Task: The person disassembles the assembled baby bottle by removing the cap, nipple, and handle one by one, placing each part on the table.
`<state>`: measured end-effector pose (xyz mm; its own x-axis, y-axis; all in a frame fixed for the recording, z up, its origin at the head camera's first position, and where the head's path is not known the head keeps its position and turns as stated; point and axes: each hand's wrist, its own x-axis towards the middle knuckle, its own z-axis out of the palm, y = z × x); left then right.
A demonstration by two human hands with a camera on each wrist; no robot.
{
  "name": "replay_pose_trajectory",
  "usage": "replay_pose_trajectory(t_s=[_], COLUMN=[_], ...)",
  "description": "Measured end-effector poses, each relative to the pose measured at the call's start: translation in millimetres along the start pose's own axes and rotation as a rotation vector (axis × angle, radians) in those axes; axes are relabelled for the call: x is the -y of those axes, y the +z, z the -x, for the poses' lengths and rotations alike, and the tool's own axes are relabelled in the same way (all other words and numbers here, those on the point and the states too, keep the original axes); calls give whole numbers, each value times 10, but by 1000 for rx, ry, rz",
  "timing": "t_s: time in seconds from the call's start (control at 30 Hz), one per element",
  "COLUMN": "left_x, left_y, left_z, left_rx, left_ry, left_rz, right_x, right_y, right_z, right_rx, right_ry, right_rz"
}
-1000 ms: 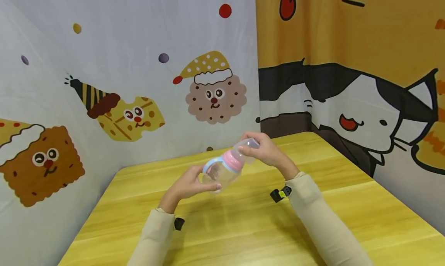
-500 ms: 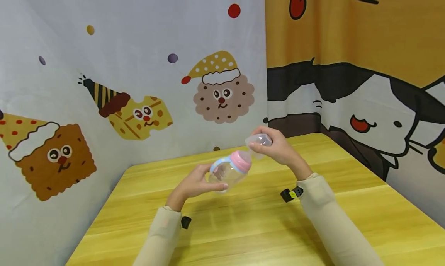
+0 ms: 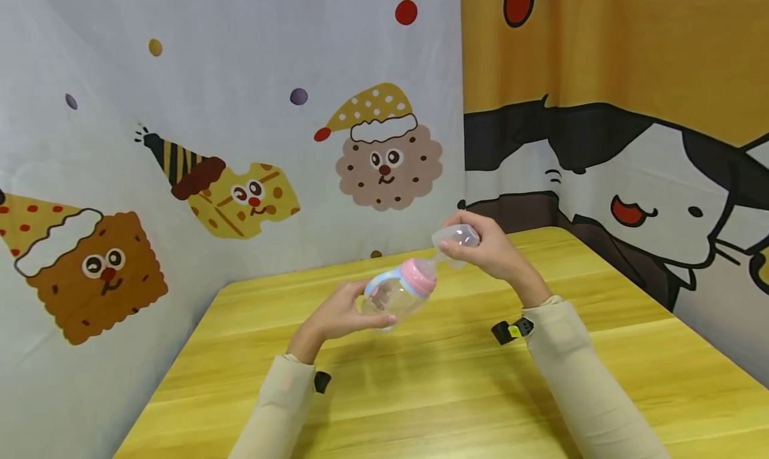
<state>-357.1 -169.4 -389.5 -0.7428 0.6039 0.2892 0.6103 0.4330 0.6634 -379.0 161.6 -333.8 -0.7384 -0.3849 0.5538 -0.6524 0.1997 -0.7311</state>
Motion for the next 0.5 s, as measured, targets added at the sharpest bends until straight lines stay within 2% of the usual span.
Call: replay_pose_trajectory(t_s=[0.27, 0.5], left_x=[4, 10], left_y=[-29, -35], left_z=[7, 11], left_rx=[-11, -8], left_ry=[-2, -6], left_rz=[14, 15], right_x=[22, 29], right_y=[-31, -41], right_z=[-17, 2], right_rx=[-30, -16], right_ry=[-30, 13], right_rz=[-14, -13])
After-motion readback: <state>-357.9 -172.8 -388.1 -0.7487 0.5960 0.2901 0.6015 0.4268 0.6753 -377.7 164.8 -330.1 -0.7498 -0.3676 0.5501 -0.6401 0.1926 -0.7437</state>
